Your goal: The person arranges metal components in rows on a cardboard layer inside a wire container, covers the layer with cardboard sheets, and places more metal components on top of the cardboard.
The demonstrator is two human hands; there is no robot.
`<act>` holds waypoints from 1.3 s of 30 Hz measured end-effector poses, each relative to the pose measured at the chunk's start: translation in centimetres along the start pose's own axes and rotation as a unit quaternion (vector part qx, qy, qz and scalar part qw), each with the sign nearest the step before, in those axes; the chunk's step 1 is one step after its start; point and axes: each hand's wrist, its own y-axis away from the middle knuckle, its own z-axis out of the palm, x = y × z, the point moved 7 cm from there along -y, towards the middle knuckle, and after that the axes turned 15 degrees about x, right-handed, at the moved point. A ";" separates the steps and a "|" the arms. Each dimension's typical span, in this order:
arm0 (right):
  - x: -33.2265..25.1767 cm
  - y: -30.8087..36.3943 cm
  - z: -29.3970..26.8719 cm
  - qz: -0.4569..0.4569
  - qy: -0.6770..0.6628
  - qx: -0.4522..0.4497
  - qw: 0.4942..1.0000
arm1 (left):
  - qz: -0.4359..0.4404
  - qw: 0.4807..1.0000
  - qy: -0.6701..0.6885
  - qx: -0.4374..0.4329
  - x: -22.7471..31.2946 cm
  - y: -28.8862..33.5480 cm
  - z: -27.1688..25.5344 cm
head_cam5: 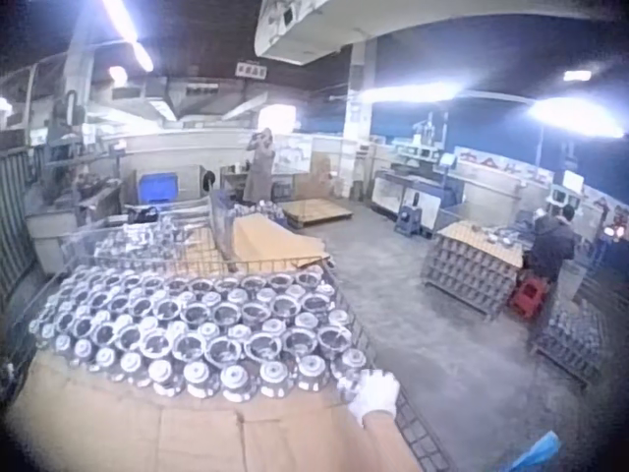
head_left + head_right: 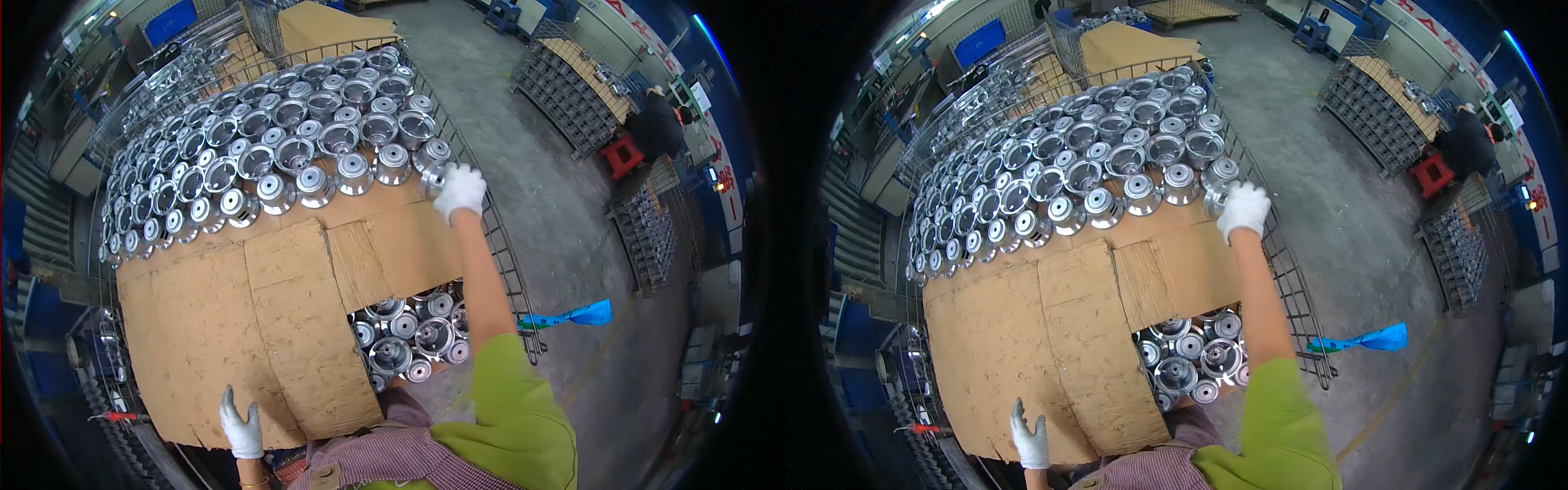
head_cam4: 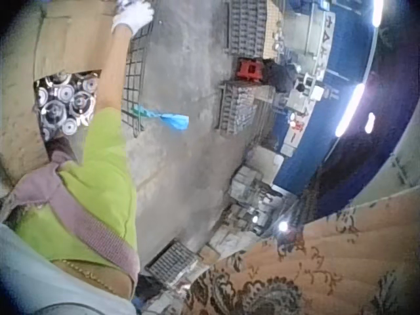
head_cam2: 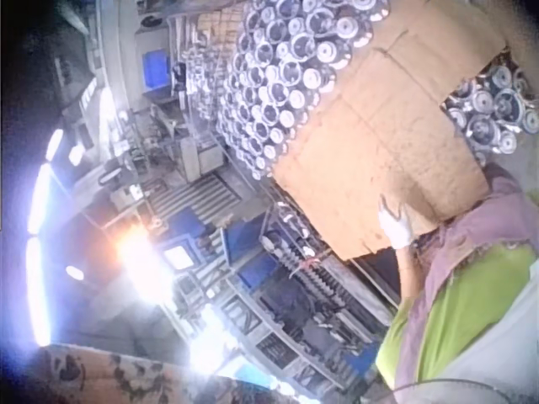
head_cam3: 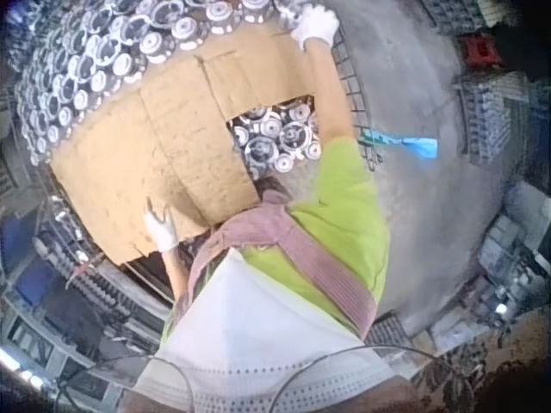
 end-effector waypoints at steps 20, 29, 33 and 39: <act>-10.8 27.6 0.0 0.010 -0.439 -0.296 0.848 | -0.599 0.724 0.183 0.289 -31.2 11.7 -3.4; -15.7 30.6 -2.8 0.183 -0.582 -0.371 0.700 | -0.542 0.755 0.173 0.326 -33.0 11.4 -2.7; -18.3 29.4 -8.6 0.132 -0.640 -0.437 0.618 | -0.574 0.710 0.189 0.363 -33.6 13.0 -3.1; -15.7 25.3 -17.1 0.108 -0.694 -0.430 0.567 | -0.620 0.570 0.449 0.299 -29.6 16.0 -3.2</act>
